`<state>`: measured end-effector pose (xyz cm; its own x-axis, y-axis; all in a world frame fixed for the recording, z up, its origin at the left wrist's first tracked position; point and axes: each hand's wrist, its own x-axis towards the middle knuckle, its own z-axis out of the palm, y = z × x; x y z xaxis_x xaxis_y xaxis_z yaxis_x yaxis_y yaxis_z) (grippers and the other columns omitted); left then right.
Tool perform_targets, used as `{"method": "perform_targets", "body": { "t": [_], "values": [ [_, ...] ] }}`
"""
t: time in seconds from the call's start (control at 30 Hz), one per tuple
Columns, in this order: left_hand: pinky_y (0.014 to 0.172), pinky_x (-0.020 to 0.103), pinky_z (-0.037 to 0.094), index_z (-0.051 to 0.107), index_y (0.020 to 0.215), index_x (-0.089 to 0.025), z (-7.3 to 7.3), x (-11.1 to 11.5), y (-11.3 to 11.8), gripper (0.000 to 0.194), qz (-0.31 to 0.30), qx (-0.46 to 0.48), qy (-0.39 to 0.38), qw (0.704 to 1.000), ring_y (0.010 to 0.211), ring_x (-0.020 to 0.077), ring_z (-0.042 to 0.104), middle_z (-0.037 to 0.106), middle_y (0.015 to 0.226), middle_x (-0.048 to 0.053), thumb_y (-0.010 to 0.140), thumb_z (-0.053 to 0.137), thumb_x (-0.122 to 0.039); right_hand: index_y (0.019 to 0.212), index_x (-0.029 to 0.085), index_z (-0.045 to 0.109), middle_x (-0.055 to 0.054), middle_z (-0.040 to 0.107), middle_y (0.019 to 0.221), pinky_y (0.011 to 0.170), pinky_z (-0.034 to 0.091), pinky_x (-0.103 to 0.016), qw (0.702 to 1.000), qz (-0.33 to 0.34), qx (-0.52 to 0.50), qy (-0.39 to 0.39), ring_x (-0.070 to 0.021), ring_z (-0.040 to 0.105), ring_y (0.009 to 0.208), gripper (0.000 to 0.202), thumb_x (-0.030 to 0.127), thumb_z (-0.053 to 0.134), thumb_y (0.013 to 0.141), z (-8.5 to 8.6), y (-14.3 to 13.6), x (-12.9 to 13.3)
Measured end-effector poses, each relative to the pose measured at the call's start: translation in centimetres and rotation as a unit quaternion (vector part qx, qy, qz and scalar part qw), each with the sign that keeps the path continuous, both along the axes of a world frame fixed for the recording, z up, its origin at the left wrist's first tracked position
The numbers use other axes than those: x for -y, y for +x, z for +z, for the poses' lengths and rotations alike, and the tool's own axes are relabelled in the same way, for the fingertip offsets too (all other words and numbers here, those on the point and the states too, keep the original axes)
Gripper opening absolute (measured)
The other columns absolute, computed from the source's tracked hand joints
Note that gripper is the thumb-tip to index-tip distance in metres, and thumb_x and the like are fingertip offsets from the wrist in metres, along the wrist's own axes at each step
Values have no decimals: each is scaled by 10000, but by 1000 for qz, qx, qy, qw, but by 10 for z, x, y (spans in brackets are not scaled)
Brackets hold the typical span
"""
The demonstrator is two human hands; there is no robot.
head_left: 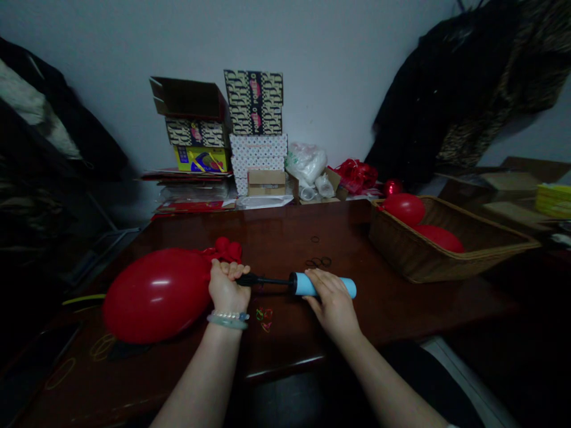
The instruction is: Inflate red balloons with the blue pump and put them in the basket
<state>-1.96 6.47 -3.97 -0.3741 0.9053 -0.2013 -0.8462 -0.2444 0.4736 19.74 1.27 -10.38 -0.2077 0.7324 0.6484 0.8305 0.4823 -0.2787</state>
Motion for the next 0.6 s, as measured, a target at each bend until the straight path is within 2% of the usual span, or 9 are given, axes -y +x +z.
{"method": "perform_targets", "body": {
  "t": [0.4,0.6],
  "values": [
    [444,229,319,283,534,-189,-13,11,31,464,-45,-10,15,999,359,66,274,260,403,-70,933,452,-355,1325,200,494,-101,620,1228,980,450,-452,1000,17,-12,0,-252,564,1126,488,254,605,853,-2,-25,9],
    [451,230,333,287,539,-192,-6,13,29,470,-41,-27,25,998,361,66,269,260,401,-74,916,484,-391,1316,189,504,-88,605,1259,1018,434,-413,1000,21,4,-15,-230,544,1171,508,284,640,836,3,-21,6]
  ]
}}
